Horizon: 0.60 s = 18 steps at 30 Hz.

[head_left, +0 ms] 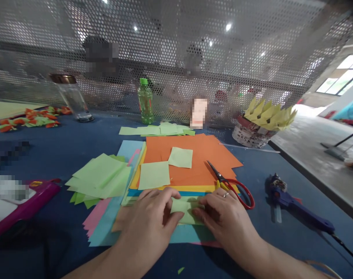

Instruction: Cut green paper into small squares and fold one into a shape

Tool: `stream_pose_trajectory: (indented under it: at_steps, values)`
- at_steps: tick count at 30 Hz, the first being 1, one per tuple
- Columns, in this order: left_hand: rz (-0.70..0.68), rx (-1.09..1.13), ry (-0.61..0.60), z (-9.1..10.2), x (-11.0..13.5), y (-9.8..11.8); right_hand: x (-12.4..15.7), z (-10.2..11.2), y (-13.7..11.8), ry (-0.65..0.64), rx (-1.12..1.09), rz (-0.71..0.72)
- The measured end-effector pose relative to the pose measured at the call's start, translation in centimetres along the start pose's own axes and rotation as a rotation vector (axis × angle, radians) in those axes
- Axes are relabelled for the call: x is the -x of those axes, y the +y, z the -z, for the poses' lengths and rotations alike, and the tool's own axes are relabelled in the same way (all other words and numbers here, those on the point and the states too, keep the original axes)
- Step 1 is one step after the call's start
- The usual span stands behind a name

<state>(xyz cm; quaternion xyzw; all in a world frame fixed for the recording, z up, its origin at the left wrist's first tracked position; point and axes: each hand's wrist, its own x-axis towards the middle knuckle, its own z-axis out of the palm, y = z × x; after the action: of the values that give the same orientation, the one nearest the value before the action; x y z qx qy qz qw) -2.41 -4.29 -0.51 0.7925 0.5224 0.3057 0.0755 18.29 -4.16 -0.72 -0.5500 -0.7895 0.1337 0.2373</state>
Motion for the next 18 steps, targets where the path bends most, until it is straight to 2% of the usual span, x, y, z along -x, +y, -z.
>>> stream_pose_trajectory:
  at_steps: [7,13,18]
  values:
    - [0.001,0.003,-0.021,-0.1,0.4,-0.1,-0.2,0.1,-0.2,-0.05,0.066,0.007]
    - [0.102,-0.031,-0.172,0.7,-0.2,0.5,-0.1,0.1,-0.2,-0.06,0.124,0.007]
    - [0.155,-0.023,-0.233,0.9,-0.5,0.8,-0.1,0.0,-0.2,-0.057,0.18,0.007]
